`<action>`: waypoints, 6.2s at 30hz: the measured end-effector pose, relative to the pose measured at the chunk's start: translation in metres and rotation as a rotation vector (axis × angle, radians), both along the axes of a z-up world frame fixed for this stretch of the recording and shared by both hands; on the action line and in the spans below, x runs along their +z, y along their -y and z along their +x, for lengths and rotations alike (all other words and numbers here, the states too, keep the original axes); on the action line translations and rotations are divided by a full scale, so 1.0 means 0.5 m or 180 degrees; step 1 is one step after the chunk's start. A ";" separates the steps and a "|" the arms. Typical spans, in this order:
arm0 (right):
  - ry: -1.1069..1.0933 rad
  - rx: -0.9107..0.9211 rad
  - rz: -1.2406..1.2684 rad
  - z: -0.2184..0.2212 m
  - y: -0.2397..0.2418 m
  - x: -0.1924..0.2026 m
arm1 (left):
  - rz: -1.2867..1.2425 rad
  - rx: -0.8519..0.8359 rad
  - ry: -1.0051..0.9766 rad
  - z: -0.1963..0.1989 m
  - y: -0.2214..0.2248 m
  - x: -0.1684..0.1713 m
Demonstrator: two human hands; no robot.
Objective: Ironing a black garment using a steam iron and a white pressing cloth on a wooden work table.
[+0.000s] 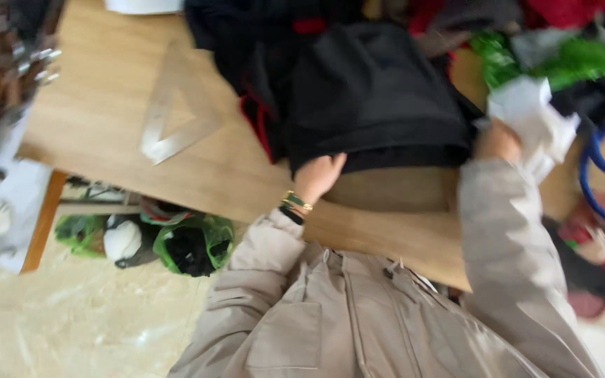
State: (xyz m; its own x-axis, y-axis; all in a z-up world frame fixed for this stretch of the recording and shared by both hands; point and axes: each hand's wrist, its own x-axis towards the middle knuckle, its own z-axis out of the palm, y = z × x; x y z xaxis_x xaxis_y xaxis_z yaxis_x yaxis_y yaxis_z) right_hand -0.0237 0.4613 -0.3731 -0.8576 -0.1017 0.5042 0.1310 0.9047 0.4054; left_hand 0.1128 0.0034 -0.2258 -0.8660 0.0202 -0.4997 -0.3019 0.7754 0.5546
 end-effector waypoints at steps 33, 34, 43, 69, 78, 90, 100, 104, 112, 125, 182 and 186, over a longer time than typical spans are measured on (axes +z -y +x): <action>0.1324 0.1779 -0.2122 0.293 0.250 0.198 | -0.1413 -0.0660 -0.3183 0.102 -0.110 0.007; 0.1425 0.1787 -0.2116 0.291 0.249 0.192 | -0.1048 -0.0858 -0.3374 0.089 -0.117 0.003; 0.1747 0.1764 -0.2301 0.285 0.214 0.181 | -0.0519 -0.1437 -0.1830 0.043 -0.076 -0.096; -0.1388 0.0304 -0.2911 0.119 -0.150 0.157 | -0.0385 -0.1547 -0.3462 -0.002 -0.141 0.050; 0.0830 -0.1941 -0.3973 0.125 -0.096 0.184 | -0.0935 -0.2149 -0.3064 0.006 -0.147 0.027; -0.2054 0.1305 -0.3519 0.470 0.117 0.486 | 0.0706 -0.1222 -0.2741 0.074 -0.115 0.070; 0.1817 0.2188 -0.4028 0.529 0.359 0.318 | 0.2695 0.0082 -0.0323 0.099 -0.110 -0.025; 0.0611 0.1377 -0.3558 0.482 0.309 0.349 | 0.2791 0.0316 -0.0574 0.103 -0.094 -0.059; 0.0796 0.0363 -0.4640 0.328 0.190 0.214 | 0.3108 0.0203 -0.1018 0.119 -0.108 0.012; 0.1734 0.1467 -0.5205 0.473 0.148 0.305 | 0.2793 -0.0906 -0.1258 0.165 -0.159 0.089; 0.1635 0.1789 -0.2299 0.265 0.289 0.204 | -0.1379 -0.0555 -0.3824 0.021 -0.074 0.022; 0.1696 0.1822 -0.2358 0.273 0.327 0.213 | -0.0242 -0.1178 -0.3979 0.043 -0.166 0.020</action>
